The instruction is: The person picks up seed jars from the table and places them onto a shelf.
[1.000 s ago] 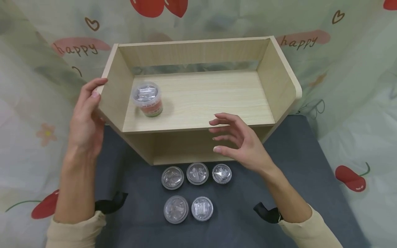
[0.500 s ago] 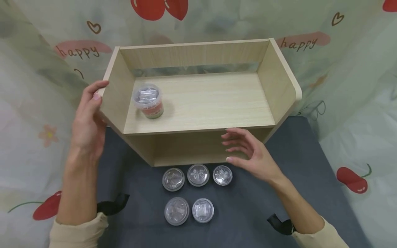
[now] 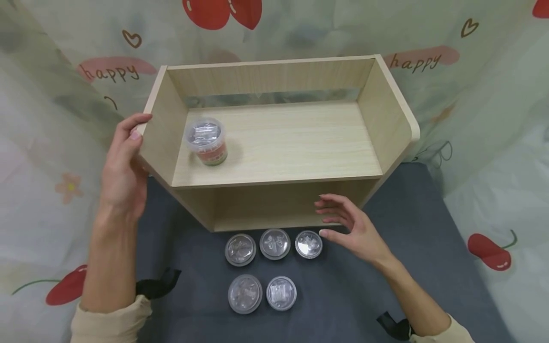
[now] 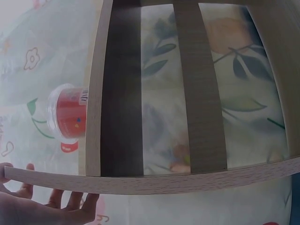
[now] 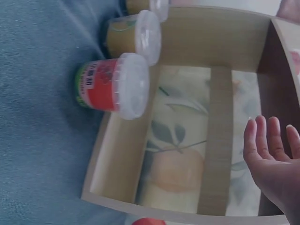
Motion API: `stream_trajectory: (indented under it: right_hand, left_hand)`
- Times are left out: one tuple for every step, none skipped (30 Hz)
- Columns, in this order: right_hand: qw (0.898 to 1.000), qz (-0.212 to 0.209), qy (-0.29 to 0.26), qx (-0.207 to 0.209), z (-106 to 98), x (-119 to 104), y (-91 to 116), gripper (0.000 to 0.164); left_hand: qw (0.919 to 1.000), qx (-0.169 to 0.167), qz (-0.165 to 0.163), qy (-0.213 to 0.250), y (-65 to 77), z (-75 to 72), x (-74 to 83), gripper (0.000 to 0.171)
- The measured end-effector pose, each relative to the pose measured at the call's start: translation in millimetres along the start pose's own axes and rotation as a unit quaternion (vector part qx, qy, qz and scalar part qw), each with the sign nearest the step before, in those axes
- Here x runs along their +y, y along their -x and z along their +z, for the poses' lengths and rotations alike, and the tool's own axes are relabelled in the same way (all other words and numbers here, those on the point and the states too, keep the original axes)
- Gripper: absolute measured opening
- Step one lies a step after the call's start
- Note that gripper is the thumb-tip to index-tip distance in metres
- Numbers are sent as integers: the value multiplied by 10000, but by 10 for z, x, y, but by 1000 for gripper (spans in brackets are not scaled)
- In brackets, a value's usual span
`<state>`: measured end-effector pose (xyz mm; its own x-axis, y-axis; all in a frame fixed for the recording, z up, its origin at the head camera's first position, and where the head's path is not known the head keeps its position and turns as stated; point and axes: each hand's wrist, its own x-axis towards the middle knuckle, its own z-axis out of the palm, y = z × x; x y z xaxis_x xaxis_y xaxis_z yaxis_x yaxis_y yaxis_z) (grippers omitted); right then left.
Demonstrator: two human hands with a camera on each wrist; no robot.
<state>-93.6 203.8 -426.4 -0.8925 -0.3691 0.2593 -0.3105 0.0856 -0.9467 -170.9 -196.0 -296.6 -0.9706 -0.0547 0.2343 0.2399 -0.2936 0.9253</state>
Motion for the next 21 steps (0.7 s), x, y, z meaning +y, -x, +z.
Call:
stream_trajectory:
  right_hand:
    - [10000, -9, -1, 8, 3, 25, 10, 68]
    - [10000, -18, -3, 21, 5, 50, 18, 68]
    - [10000, -23, 15, 37, 7, 73, 24, 68]
    - [10000, -30, 31, 53, 9, 97, 28, 67]
    - [9999, -50, 59, 72, 10, 119, 32, 67]
    - [9999, -41, 84, 91, 11, 141, 36, 67]
    - [9999, -31, 115, 114, 11, 162, 41, 67]
    - [9998, -20, 141, 137, 12, 180, 46, 67]
    - [9997, -8, 168, 164, 11, 201, 54, 67]
    - [9997, -9, 183, 187, 12, 222, 61, 67]
    - [9996, -2, 188, 213, 13, 241, 71, 67]
    - [9996, 9, 182, 235, 16, 263, 82, 67]
    - [9995, 6, 185, 251, 20, 285, 93, 66]
    - [9995, 4, 174, 263, 27, 309, 105, 66]
    - [9995, -7, 173, 272, 33, 335, 118, 67]
    - [9995, -5, 162, 274, 40, 359, 131, 67]
    - [9995, 7, 161, 278, 47, 386, 146, 67]
    - [9995, 10, 159, 278, 52, 414, 161, 67]
    - [9995, 27, 163, 286, 57, 438, 175, 67]
    - [9994, 45, 166, 299, 61, 463, 188, 67]
    - [9993, 74, 181, 309, 64, 486, 201, 67]
  left_hand:
    - [10000, 4, 4, -6, 0, 0, 1, 32]
    - [10000, 8, 8, -25, 0, 1, 3, 32]
    - [10000, 14, 10, -44, -2, 1, 5, 32]
    - [10000, 28, 10, -51, -5, 1, 5, 32]
    - [10000, 31, 14, -73, -7, -1, 6, 32]
    - [10000, 41, 10, -71, -7, 0, 8, 32]
    - [10000, 39, 6, -61, -8, 2, 8, 32]
    - [10000, 31, 3, -82, -7, 1, 7, 32]
    - [10000, 23, 4, -75, -5, 2, 6, 32]
    - [10000, 19, 3, -62, -5, 5, 5, 32]
    - [10000, 12, 1, -53, -4, 7, 4, 32]
    - [10000, 7, 2, -36, -2, 8, 2, 32]
    - [10000, 7, 2, -27, -2, 9, 0, 32]
    - [10000, 8, 2, -31, -1, 9, -2, 32]
    - [10000, 13, -2, -7, -1, 8, -3, 32]
    - [10000, 23, -14, 11, -1, 7, -5, 32]
    - [10000, 27, -18, 25, 0, 4, -7, 32]
    - [10000, 25, -21, 23, 0, 3, -8, 32]
    - [10000, 26, -31, 18, 1, 2, -8, 32]
    - [10000, 25, -27, 2, 0, 1, -8, 32]
    - [10000, 25, -27, -6, -1, 0, -8, 33]
